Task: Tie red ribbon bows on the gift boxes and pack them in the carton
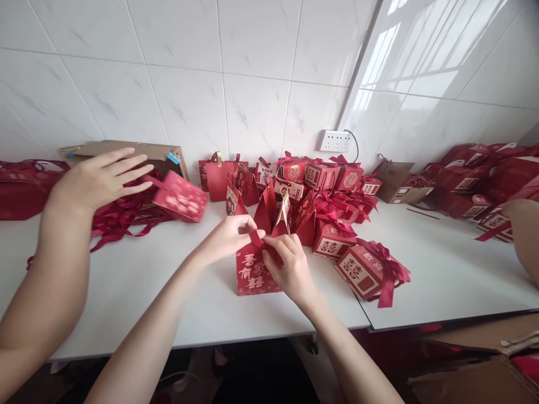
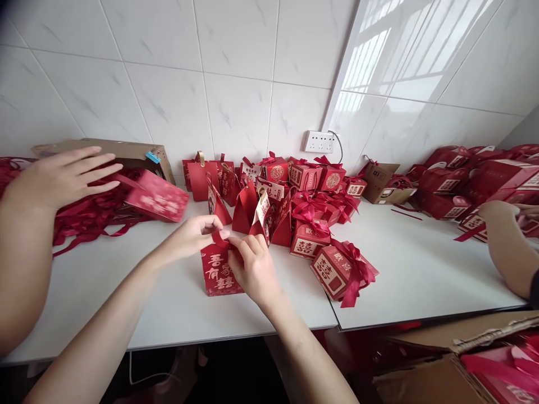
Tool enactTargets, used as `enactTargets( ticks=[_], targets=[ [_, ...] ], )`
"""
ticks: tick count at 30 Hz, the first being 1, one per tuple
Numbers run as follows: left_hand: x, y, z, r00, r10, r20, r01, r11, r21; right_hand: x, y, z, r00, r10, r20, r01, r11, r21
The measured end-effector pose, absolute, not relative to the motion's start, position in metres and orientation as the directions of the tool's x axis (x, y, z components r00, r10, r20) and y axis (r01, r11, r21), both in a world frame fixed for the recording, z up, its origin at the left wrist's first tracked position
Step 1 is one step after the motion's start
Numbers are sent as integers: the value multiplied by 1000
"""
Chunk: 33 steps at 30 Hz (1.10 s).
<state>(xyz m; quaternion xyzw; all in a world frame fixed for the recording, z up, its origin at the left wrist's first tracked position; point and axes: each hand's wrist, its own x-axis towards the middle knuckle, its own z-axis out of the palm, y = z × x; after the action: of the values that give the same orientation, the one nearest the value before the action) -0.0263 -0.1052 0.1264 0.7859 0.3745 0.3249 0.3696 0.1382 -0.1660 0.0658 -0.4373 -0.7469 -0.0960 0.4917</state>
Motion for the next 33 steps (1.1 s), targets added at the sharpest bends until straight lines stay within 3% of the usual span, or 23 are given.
enactTargets(
  ticks=[2,5,10,16,20,24,28,33],
  targets=[
    [-39,-105,128,610,772,180,266,-414,871,138,-166,66,-143,554,821,750,601,-275],
    [-47,-114,122,643,730,234,176,-437,882,139,-166,65,-154,542,826,753,606,-257],
    [-32,-127,108,452,816,361,204,-488,849,138,-166,65,-155,509,847,763,606,-225],
    [-13,-123,106,318,866,385,166,-451,877,137,-165,64,-137,500,855,799,566,-202],
    [-3,-126,97,156,895,417,81,-433,898,135,-164,64,-178,455,873,843,528,-103],
    [3,-132,88,50,846,531,157,-532,832,138,-163,65,-221,412,884,843,537,-39],
    [2,-132,86,123,782,612,296,-617,729,145,-163,66,-244,445,861,813,578,-68],
    [-2,-132,86,184,714,676,302,-695,652,150,-161,68,-277,455,847,787,613,-72]
  ],
)
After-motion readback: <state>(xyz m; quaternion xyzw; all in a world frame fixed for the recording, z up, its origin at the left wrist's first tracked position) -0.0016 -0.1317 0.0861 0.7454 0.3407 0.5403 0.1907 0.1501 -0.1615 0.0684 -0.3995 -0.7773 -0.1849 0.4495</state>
